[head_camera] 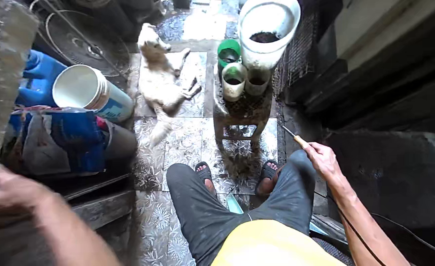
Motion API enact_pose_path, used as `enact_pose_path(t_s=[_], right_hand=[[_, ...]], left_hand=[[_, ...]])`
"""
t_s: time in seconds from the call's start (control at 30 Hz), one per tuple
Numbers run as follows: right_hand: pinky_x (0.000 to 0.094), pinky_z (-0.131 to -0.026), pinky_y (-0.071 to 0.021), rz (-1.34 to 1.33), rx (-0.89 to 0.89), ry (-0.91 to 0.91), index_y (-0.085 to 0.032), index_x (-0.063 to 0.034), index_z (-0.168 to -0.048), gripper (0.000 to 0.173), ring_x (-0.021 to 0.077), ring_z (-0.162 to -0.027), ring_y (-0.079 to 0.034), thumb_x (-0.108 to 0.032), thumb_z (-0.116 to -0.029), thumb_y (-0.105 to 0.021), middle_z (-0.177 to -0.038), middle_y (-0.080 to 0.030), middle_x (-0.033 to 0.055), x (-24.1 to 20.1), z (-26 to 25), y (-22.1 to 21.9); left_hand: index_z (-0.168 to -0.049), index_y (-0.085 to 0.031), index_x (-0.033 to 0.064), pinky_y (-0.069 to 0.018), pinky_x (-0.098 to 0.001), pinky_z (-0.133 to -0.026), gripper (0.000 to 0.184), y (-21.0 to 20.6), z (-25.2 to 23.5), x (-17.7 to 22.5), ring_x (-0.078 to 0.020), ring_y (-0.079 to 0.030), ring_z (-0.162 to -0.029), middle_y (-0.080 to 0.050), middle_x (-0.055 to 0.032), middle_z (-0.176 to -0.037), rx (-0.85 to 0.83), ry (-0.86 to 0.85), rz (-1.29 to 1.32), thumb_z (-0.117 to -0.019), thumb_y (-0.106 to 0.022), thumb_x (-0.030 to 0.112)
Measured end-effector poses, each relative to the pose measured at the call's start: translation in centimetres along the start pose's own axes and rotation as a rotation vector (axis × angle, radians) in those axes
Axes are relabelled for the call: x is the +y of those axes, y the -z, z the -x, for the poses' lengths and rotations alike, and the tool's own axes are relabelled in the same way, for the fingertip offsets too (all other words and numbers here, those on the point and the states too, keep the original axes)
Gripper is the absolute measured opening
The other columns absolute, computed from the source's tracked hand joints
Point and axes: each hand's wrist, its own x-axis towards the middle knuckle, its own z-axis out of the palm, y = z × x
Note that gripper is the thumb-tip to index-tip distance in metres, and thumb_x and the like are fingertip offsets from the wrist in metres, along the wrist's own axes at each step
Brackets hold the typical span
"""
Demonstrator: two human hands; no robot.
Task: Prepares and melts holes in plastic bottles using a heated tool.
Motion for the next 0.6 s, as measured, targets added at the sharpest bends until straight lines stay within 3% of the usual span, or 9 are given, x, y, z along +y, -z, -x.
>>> enact_pose_path(t_s=[0.07, 0.13, 0.3, 0.43, 0.6], right_hand=[[0.0499, -0.073, -0.0491, -0.047, -0.028, 0.005, -0.073, -0.0056, -0.112, 0.044, 0.0222, -0.073, -0.059, -0.040, -0.1080, -0.047, -0.082, -0.064, 0.0108, 0.2, -0.6, -0.7], [0.0457, -0.071, -0.0492, -0.061, -0.088, 0.003, -0.074, -0.0082, -0.112, 0.042, 0.0180, -0.069, -0.057, -0.041, -0.1076, -0.047, -0.079, -0.063, 0.0068, 1.0, -1.4, -1.7], [0.0478, -0.076, -0.0524, -0.010, -0.256, -0.039, -0.073, -0.0088, -0.116, 0.045, 0.0206, -0.077, -0.063, -0.043, -0.1070, -0.046, -0.088, -0.069, 0.0093, 2.7, -2.5, -1.9], [0.0491, -0.079, -0.0537, 0.009, -0.254, -0.110, -0.073, -0.0108, -0.120, 0.044, 0.0212, -0.083, -0.067, -0.042, -0.1071, -0.045, -0.093, -0.071, 0.0100, 3.3, -1.0, 0.5], [0.0367, -0.065, -0.0507, -0.160, -0.164, -0.114, -0.067, -0.0076, -0.127, 0.039, 0.0142, -0.066, -0.056, -0.034, -0.1070, -0.045, -0.081, -0.062, 0.0045, 2.9, -1.3, 1.3]], left_hand=[[-0.153, -0.031, -0.0111, -0.0405, -0.0340, -0.114, 0.067, -5.5, 2.0, -5.6, -0.0287, -0.049, -0.138, -0.042, -0.0275, -0.154, -0.140, -0.190, 0.147, -0.1047, -0.058, 0.026], [-0.151, -0.039, -0.0040, -0.0478, -0.0335, -0.107, 0.064, -12.0, 5.7, -10.1, -0.0226, -0.055, -0.131, -0.049, -0.0207, -0.151, -0.316, -0.387, 0.201, -0.1044, -0.057, 0.035], [-0.140, -0.056, 0.0005, -0.0547, -0.0490, -0.100, 0.053, -24.1, 19.8, -11.4, -0.0302, -0.065, -0.119, -0.064, -0.0199, -0.133, -0.878, -0.631, 0.179, -0.0960, -0.071, 0.025], [-0.129, -0.068, 0.0031, -0.0575, -0.0458, -0.097, 0.042, -25.8, 26.4, -14.6, -0.0260, -0.071, -0.108, -0.072, -0.0135, -0.119, -1.169, -0.751, 0.116, -0.0969, -0.067, 0.029], [-0.129, -0.069, 0.0051, -0.0575, -0.0442, -0.097, 0.042, -23.7, 30.7, -16.9, -0.0237, -0.072, -0.107, -0.074, -0.0114, -0.118, -1.300, -0.768, 0.125, -0.0963, -0.067, 0.032]])
